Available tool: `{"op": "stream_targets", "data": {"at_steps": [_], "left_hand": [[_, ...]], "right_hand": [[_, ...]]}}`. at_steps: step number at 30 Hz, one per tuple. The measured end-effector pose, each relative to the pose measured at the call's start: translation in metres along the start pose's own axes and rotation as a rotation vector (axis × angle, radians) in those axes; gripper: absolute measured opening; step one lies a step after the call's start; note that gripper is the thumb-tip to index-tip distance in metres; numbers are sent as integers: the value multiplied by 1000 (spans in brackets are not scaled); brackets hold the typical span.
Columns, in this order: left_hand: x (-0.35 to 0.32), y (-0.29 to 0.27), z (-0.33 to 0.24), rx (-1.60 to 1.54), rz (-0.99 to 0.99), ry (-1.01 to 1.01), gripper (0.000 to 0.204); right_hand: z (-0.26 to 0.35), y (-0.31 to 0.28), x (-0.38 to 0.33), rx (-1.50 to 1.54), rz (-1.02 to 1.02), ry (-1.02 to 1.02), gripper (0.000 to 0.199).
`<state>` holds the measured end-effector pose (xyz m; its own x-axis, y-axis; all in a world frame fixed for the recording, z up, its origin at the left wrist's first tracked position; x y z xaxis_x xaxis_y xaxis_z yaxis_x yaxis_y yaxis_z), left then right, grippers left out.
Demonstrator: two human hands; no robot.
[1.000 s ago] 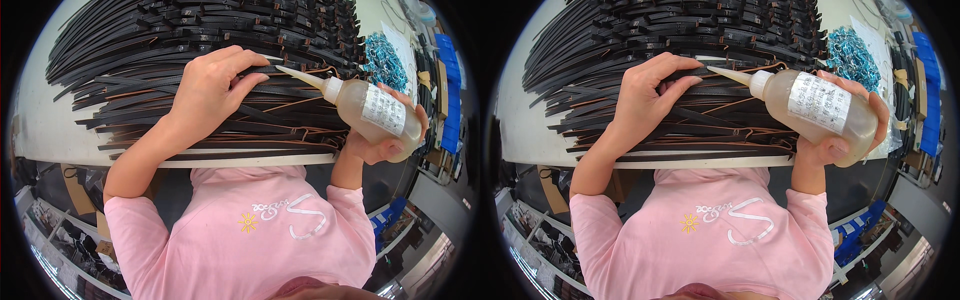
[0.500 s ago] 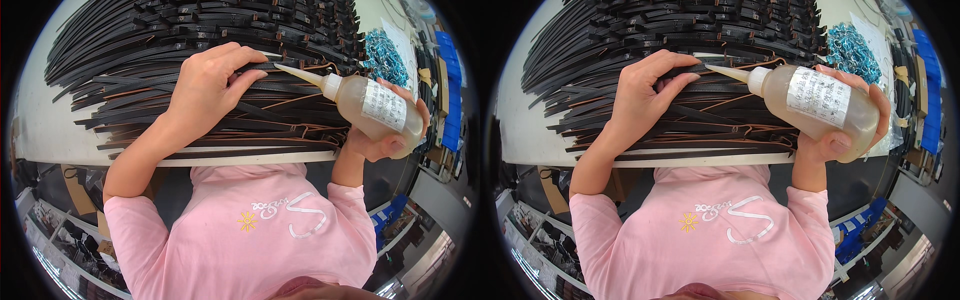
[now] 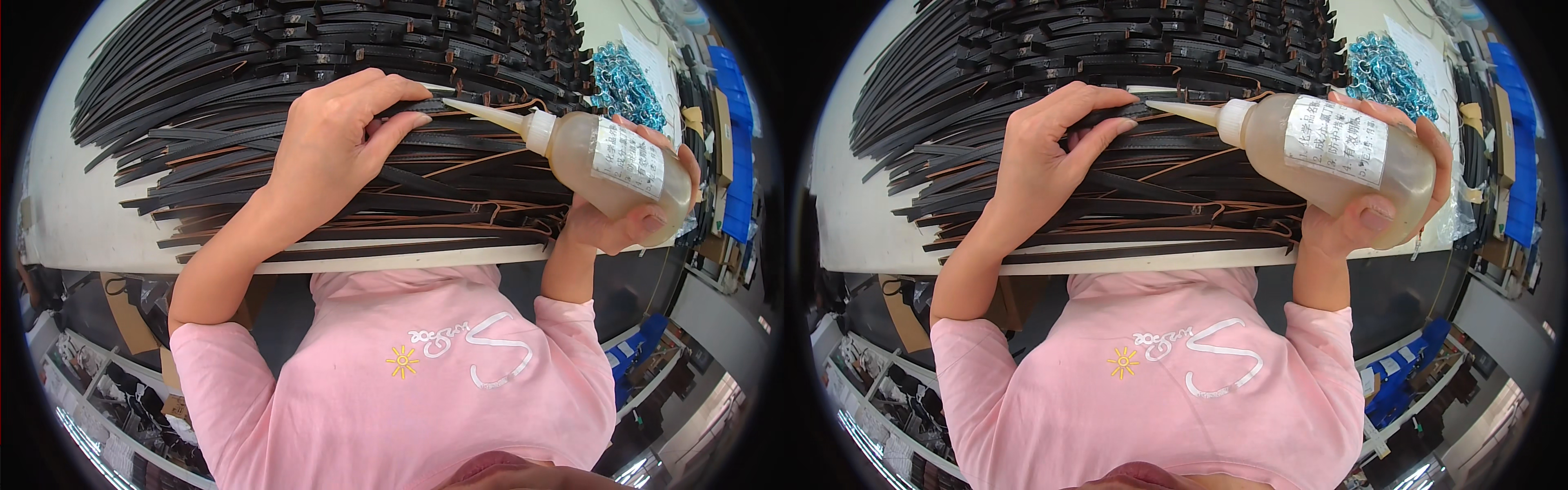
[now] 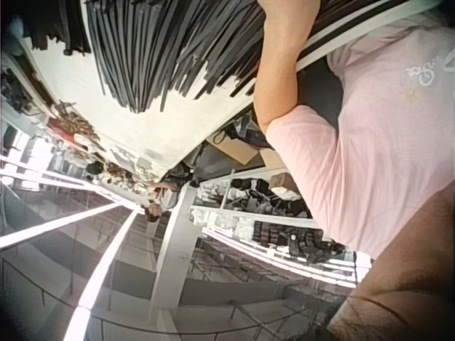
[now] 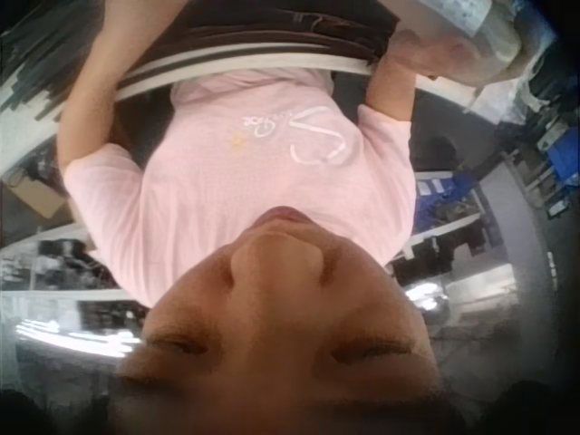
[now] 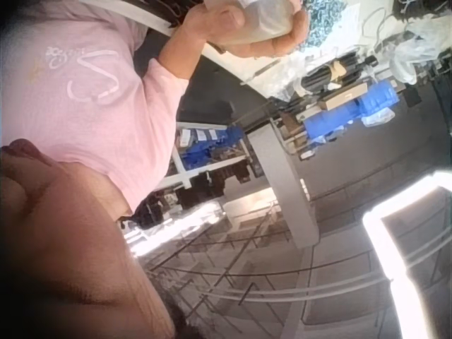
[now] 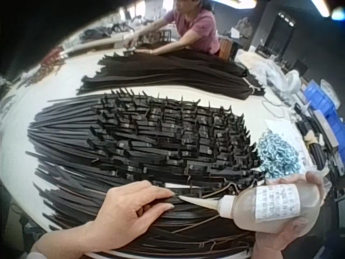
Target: The person applies glue from a squeeze bottle to the ends of thin black strips and attaches them to copper wire loops. The person works on a large pile of these components on a white table, handling them one by one in a repetitive assembly process.
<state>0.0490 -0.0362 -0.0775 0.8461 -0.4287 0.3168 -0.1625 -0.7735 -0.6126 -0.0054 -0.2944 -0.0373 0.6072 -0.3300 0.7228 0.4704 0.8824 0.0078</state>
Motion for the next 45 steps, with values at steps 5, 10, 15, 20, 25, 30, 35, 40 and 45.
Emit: {"op": "stream_targets", "data": {"at_steps": [5, 10, 15, 20, 25, 30, 35, 40, 45], "left_hand": [[0, 0, 0, -6, 2, 0, 22], [1, -2, -1, -24, 3, -6, 22], [0, -1, -1, -38, 8, -22, 21], [1, -1, -2, -36, 15, -36, 22], [0, 0, -2, -31, 12, -32, 22], [0, 0, -1, -38, 12, -36, 22], [0, -1, -1, -39, 11, -35, 21], [0, -1, -2, -34, 9, -33, 21], [0, -1, -2, -36, 8, -34, 21]], "right_hand": [[-1, -3, 1, 78, 22, 113, 72], [-22, -13, 18, 449, -135, 491, 68], [-13, -8, 10, 135, -138, 229, 69], [0, -5, -2, 59, -54, 34, 76], [4, -2, -4, 34, 11, -8, 72], [7, 2, -3, 10, 38, -40, 70], [5, 0, -3, -3, 38, -41, 68], [5, -1, -3, 19, 32, -1, 68], [-1, -3, -2, 71, 5, 63, 69]]}}
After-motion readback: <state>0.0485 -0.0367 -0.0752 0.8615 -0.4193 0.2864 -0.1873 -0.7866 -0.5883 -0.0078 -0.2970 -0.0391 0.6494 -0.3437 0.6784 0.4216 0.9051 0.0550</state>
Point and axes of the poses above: each hand's wrist, its own x-axis towards the middle knuckle, its own y-axis out of the palm, z = x × y, the point moved 4 cm from there along x, towards the middle knuckle, and after that the axes turned 5 degrees about x, right-handed, at the moved point
